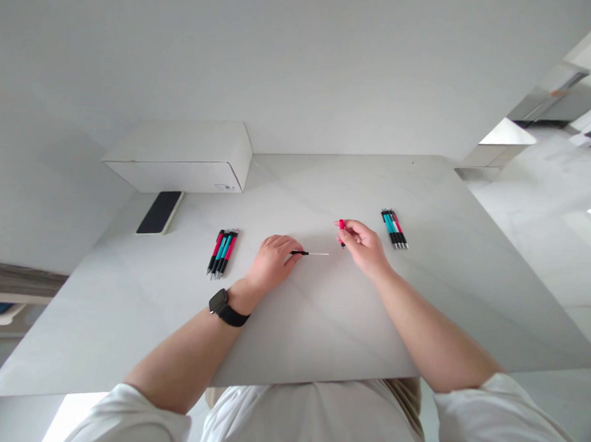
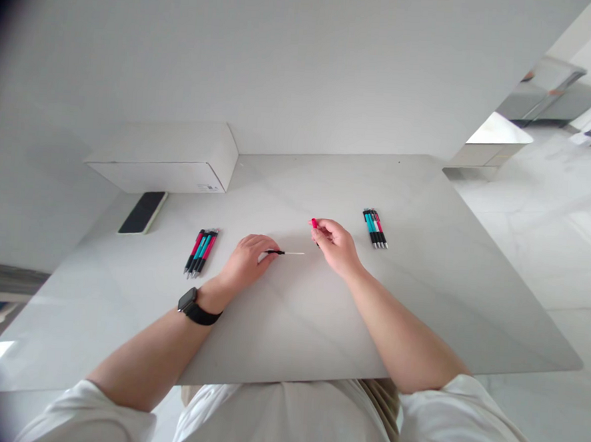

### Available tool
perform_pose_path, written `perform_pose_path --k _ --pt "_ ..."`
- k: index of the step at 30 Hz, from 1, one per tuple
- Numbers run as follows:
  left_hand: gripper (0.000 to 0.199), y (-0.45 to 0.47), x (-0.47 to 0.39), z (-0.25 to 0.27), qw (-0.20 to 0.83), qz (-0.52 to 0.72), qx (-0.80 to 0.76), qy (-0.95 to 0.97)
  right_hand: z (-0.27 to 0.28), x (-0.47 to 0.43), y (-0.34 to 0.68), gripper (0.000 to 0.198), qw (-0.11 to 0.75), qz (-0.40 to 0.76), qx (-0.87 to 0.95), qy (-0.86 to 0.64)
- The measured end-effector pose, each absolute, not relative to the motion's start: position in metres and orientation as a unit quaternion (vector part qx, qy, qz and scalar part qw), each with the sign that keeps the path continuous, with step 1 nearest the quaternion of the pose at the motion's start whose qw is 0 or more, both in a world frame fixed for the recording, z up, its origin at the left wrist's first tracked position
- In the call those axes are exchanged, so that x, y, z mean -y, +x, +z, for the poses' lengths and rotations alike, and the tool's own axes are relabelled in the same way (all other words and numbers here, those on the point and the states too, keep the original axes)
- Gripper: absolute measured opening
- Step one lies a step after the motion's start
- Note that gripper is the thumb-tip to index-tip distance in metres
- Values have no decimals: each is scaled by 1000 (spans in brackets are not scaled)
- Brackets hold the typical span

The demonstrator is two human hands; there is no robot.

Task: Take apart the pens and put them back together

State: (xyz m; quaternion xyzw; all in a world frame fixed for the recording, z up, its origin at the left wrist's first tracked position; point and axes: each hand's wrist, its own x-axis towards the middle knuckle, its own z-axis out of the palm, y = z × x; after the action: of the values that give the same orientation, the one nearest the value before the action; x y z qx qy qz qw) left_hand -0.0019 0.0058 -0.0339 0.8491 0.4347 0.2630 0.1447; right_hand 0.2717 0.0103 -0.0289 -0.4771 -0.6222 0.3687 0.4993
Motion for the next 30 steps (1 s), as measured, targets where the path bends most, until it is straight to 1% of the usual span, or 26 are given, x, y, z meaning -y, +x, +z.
perform_pose_path --k 3,6,10,13,20,30 --pt "14 -2 -4 -25 149 307 -446 828 -25 -9 275 30 460 268 695 -483" --pt "15 -4 -3 -20 150 335 -454 811 -23 -7 275 24 429 221 735 -477" --pt "15 -4 -3 -18 150 343 -461 805 -23 -5 273 16 404 191 756 -477" --pt "15 -4 -3 -19 148 341 -462 805 -22 -3 272 13 398 184 765 -471" --pt "16 -4 -3 -21 135 332 -456 815 -18 -2 272 16 385 166 778 -467" --pt "17 -3 -4 -24 144 309 -439 831 -24 0 269 18 310 93 829 -455"
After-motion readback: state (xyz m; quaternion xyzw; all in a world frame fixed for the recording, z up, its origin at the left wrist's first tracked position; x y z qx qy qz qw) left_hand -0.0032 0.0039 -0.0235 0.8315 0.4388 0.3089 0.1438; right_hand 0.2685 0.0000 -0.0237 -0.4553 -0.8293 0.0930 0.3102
